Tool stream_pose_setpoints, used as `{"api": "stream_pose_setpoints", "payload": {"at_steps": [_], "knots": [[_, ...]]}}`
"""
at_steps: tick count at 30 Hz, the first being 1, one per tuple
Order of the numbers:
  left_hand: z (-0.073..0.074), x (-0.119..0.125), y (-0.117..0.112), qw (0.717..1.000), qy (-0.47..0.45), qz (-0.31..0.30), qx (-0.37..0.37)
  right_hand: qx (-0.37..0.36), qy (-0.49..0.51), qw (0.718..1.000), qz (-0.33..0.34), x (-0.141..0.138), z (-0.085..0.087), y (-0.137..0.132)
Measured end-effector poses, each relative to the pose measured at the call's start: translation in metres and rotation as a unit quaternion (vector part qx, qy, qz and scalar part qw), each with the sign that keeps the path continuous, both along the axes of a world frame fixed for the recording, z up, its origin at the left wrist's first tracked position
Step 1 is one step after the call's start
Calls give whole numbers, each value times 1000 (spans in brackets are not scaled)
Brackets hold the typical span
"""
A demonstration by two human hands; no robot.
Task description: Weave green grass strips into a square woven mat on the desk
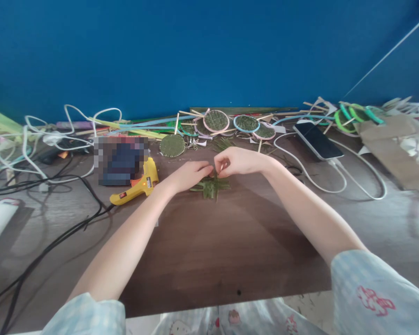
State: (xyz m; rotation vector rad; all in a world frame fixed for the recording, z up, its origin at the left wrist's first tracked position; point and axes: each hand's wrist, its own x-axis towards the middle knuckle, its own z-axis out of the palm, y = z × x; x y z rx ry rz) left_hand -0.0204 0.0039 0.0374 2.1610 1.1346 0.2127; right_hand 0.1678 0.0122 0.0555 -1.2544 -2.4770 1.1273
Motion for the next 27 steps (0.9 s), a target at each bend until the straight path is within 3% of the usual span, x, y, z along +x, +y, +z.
{"api": "stream_pose_setpoints", "payload": {"at_steps": [5, 13, 20, 25, 27], "knots": [[1, 0, 0, 1000, -1, -6, -26, 54, 27, 997, 37, 0, -6, 3], [-2, 0, 1, 999, 13, -29, -16, 65, 51, 995, 56, 0, -8, 4], [-6, -2, 0, 998, -48, 1, -48, 69, 11, 996, -46, -2, -17, 4], [-7, -9, 5, 987, -121, 1, -102, 48, -11, 996, -71, -6, -25, 4], [-4, -11, 6, 988, -132, -9, -83, 44, -11, 995, -83, -7, -26, 4]]}}
